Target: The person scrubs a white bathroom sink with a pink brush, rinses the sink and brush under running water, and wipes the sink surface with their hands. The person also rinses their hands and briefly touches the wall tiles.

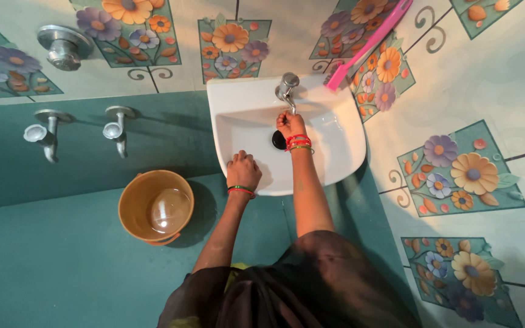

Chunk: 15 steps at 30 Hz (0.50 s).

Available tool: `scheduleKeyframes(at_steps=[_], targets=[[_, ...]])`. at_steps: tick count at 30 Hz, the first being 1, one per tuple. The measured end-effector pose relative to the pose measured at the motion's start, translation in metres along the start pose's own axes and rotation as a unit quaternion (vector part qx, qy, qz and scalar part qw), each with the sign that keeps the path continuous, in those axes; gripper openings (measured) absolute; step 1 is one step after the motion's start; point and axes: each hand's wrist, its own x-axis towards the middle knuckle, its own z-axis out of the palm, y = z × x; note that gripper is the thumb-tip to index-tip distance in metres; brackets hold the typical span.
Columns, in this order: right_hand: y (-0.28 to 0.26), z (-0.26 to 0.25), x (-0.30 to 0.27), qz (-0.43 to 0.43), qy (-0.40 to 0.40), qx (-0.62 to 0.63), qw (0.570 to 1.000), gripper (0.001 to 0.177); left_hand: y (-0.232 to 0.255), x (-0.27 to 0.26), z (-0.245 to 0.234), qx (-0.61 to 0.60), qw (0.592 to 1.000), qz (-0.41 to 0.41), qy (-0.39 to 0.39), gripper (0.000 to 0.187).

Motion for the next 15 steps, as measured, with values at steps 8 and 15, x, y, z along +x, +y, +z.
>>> scheduleKeyframes(at_steps=[8, 15], targets=[[0.007, -0.007, -0.003, -0.029, -0.05, 0.138, 0.989, 0.016, -0.001, -0.004, 0.007, 0.001, 1.0, 0.002, 0.008, 0.018], [0.0, -0.004, -0.008, -0.052, -0.089, 0.211, 0.972, 0.015, -0.005, -0.002, 0.013, 0.015, 1.0, 0.002, 0.01, 0.018]])
